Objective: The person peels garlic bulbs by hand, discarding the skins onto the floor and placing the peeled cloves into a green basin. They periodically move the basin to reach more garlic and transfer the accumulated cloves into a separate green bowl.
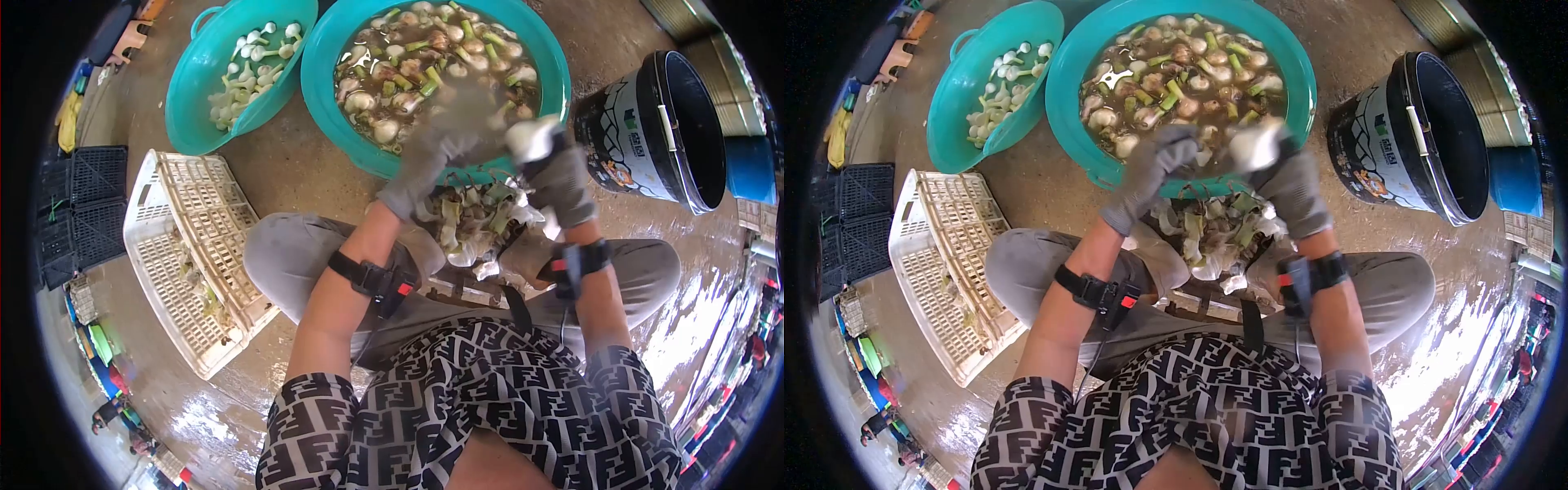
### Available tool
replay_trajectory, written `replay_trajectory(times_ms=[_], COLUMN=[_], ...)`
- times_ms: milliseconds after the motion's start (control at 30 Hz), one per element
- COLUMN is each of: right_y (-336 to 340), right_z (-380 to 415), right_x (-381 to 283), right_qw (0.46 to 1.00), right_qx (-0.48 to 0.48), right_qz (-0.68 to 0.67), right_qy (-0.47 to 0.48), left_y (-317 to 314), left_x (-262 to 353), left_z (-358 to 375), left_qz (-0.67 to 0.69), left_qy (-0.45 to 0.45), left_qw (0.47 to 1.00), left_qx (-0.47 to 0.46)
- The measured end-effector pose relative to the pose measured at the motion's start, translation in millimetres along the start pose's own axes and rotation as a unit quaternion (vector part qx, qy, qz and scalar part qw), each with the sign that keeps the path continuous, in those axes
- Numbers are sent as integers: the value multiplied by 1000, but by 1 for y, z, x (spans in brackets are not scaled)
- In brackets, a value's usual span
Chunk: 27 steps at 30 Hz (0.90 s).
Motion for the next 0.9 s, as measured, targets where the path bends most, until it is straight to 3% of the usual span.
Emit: replay_trajectory(times_ms=[100, 133, 200, 233, 267, 300, 333, 367, 400, 500, 533, 567, 633, 700, 767, 800, 833, 900], right_y=[48, 35, 13, -16, -55, -86, -116, -147, -164, -192, -195, -208, -212, -191, -146, -119, -103, -89], right_z=[-30, -42, -74, -86, -95, -97, -96, -91, -102, -99, -102, -98, -93, -81, -53, -61, -55, -45], right_x=[32, 38, 56, 81, 119, 140, 147, 152, 168, 163, 181, 210, 225, 190, 112, 80, 45, 18], right_qw=[950, 882, 663, 719, 831, 971, 938, 857, 832, 846, 935, 973, 963, 965, 908, 979, 984, 982], right_qx=[-9, -75, -195, -204, -203, -199, -194, -196, -222, -206, -214, -211, -192, -185, -189, -145, -91, -73], right_qz=[-308, -463, -722, -665, -516, -129, 252, 420, 487, 447, 272, 83, -123, -154, -301, -135, 40, 37], right_qy=[57, 53, 43, 12, -34, 32, 139, 227, 144, 206, 84, -42, -145, -100, -224, -41, 146, 168], left_y=[19, 24, 25, 25, 25, 24, 24, 24, 26, 31, 34, 37, 40, 40, 36, 28, 21, 5], left_x=[0, 0, -10, -14, -17, -18, -20, -21, -21, -21, -21, -24, -26, -30, -13, -7, -4, 5], left_z=[6, 4, -1, -3, -5, -6, -5, -5, -7, -9, -11, -13, -16, -15, -20, -20, -16, -6], left_qz=[124, 151, 180, 176, 172, 161, 154, 146, 138, 136, 135, 134, 123, 101, -81, -170, -223, -327], left_qy=[41, 46, 66, 70, 75, 83, 94, 105, 114, 135, 131, 128, 131, 147, 42, -12, -48, -120], left_qw=[988, 983, 977, 977, 978, 979, 979, 979, 979, 974, 975, 976, 977, 978, 993, 983, 971, 934], left_qx=[81, 99, 93, 94, 96, 94, 96, 97, 99, 119, 118, 118, 115, 111, 82, 66, 71, 81])
Point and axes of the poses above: each hand's wrist, its own z-axis away from the middle knuckle, its own y-axis out of the back of the hand, x = y × z, the point moved 10 cm from there along -z, towards the middle knuckle, and after that the axes turned 12 degrees about z, right-handed, at the moved point
